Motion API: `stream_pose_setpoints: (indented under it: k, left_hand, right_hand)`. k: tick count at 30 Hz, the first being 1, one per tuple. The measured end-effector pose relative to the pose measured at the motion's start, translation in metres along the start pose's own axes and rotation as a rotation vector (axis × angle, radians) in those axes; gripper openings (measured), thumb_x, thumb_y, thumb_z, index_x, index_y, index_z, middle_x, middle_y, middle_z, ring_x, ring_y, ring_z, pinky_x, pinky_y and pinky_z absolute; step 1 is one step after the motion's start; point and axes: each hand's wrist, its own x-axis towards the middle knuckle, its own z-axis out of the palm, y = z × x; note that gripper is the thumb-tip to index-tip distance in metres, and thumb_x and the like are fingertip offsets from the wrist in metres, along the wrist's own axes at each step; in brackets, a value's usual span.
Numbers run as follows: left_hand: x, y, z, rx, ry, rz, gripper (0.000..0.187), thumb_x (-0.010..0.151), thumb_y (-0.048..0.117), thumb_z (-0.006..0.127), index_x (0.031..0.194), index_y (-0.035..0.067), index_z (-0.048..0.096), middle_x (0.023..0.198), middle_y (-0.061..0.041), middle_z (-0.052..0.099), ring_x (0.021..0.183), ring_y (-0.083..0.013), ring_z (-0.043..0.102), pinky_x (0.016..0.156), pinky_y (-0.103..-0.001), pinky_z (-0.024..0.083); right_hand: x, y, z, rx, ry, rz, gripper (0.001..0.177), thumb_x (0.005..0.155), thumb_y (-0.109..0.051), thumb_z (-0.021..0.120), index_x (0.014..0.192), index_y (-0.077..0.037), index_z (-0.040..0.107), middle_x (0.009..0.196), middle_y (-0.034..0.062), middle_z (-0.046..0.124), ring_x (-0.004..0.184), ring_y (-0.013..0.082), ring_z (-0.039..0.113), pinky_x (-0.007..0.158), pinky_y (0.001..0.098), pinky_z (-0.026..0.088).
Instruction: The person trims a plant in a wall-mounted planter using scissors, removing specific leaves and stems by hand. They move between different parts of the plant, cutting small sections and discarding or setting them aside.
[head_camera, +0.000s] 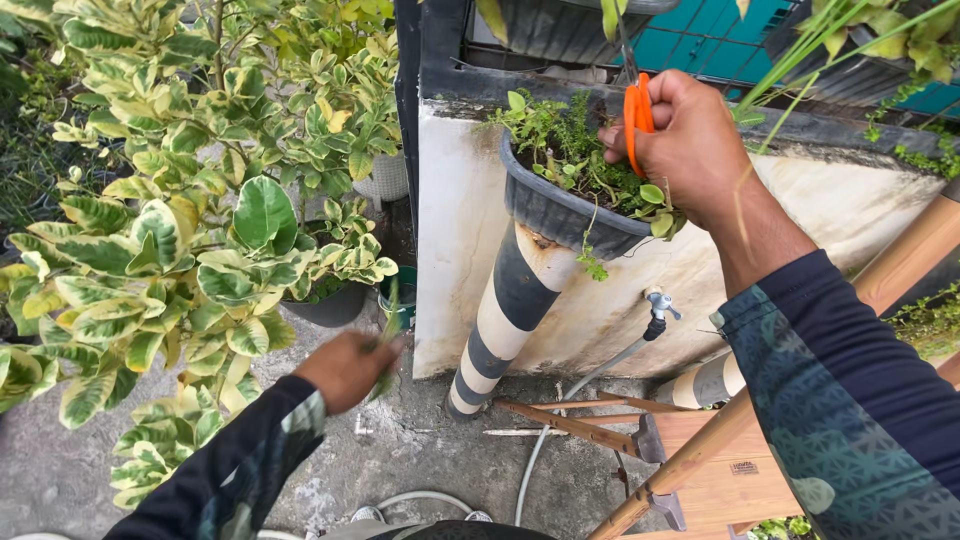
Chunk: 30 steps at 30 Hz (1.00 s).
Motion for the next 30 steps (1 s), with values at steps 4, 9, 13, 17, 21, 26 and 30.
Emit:
stream_pose_setpoints:
  k: [4, 9, 13, 17, 21, 26, 30]
  left_hand:
    - [0.063, -0.195, 0.054, 0.751, -0.192, 0.262, 0.040, 0.103, 0.039, 0.043, 0.117, 0.013, 0.070, 0.103, -0.013, 0.073, 0.097, -0.0302, 0.072, 0.095, -0.043, 0.056]
    - [0.060, -0.303, 0.019, 0.557, 0.090, -0.473, 0.072, 0.098, 0.067, 0.048, 0.111, 0.004, 0.080, 0.110, -0.018, 0.081, 0.110, -0.0300, 0.075, 0.103, -0.041, 0.054]
    - [0.041, -0.212, 0.003, 0.485, -0.062, -0.362, 0.107, 0.090, 0.079, 0.053, 0.152, -0.005, 0.029, 0.128, -0.023, 0.067, 0.120, -0.0341, 0.067, 0.105, -0.042, 0.054]
    - [-0.024, 0.010, -0.035, -0.067, -0.198, -0.052, 0.052, 0.092, 0.055, 0.057, 0.097, 0.006, 0.075, 0.084, -0.007, 0.081, 0.065, -0.0156, 0.077, 0.058, -0.034, 0.064]
    - [-0.038, 0.172, -0.101, 0.043, 0.445, 0.587, 0.040, 0.099, 0.037, 0.062, 0.076, 0.005, 0.074, 0.064, -0.008, 0.072, 0.054, -0.0177, 0.066, 0.059, -0.038, 0.053]
    - [0.009, 0.288, -0.129, 0.223, 0.574, 1.058, 0.019, 0.092, 0.023, 0.070, 0.103, 0.010, 0.079, 0.093, -0.012, 0.079, 0.086, -0.0232, 0.077, 0.081, -0.035, 0.058]
    - [0.031, 0.333, -0.123, 0.644, 0.425, 0.740, 0.028, 0.080, 0.033, 0.081, 0.101, 0.014, 0.080, 0.102, -0.013, 0.076, 0.099, -0.0294, 0.072, 0.090, -0.043, 0.054]
  right_hand:
    - [-0.001, -0.002, 0.001, -0.046, -0.001, -0.012, 0.028, 0.092, -0.006, 0.079, 0.107, -0.005, 0.057, 0.088, 0.0054, 0.072, 0.077, 0.0116, 0.072, 0.065, 0.0263, 0.055]
    - [0.002, 0.004, 0.002, -0.034, 0.000, -0.032, 0.028, 0.092, -0.005, 0.080, 0.105, -0.005, 0.055, 0.088, 0.0059, 0.072, 0.076, 0.0120, 0.071, 0.066, 0.0264, 0.056]
    - [0.003, 0.005, 0.001, 0.000, 0.016, -0.026, 0.029, 0.092, -0.004, 0.080, 0.103, -0.004, 0.053, 0.087, 0.0059, 0.073, 0.077, 0.0118, 0.072, 0.067, 0.0275, 0.059]
    - [-0.001, 0.003, -0.001, -0.032, 0.045, -0.068, 0.027, 0.093, -0.003, 0.079, 0.105, -0.004, 0.054, 0.087, 0.0076, 0.072, 0.076, 0.0124, 0.072, 0.065, 0.0274, 0.058]
    - [-0.006, -0.001, -0.003, -0.115, 0.120, -0.050, 0.025, 0.093, -0.003, 0.076, 0.103, -0.003, 0.054, 0.090, 0.0075, 0.074, 0.076, 0.0125, 0.074, 0.062, 0.0277, 0.059]
    - [-0.013, 0.003, -0.002, -0.191, 0.239, -0.076, 0.021, 0.090, 0.000, 0.075, 0.104, -0.002, 0.059, 0.090, 0.0075, 0.076, 0.074, 0.0123, 0.075, 0.061, 0.0277, 0.060]
    - [-0.015, 0.008, -0.006, -0.181, 0.291, -0.120, 0.018, 0.089, 0.006, 0.068, 0.104, 0.000, 0.059, 0.090, 0.0084, 0.076, 0.075, 0.0133, 0.076, 0.061, 0.0278, 0.060]
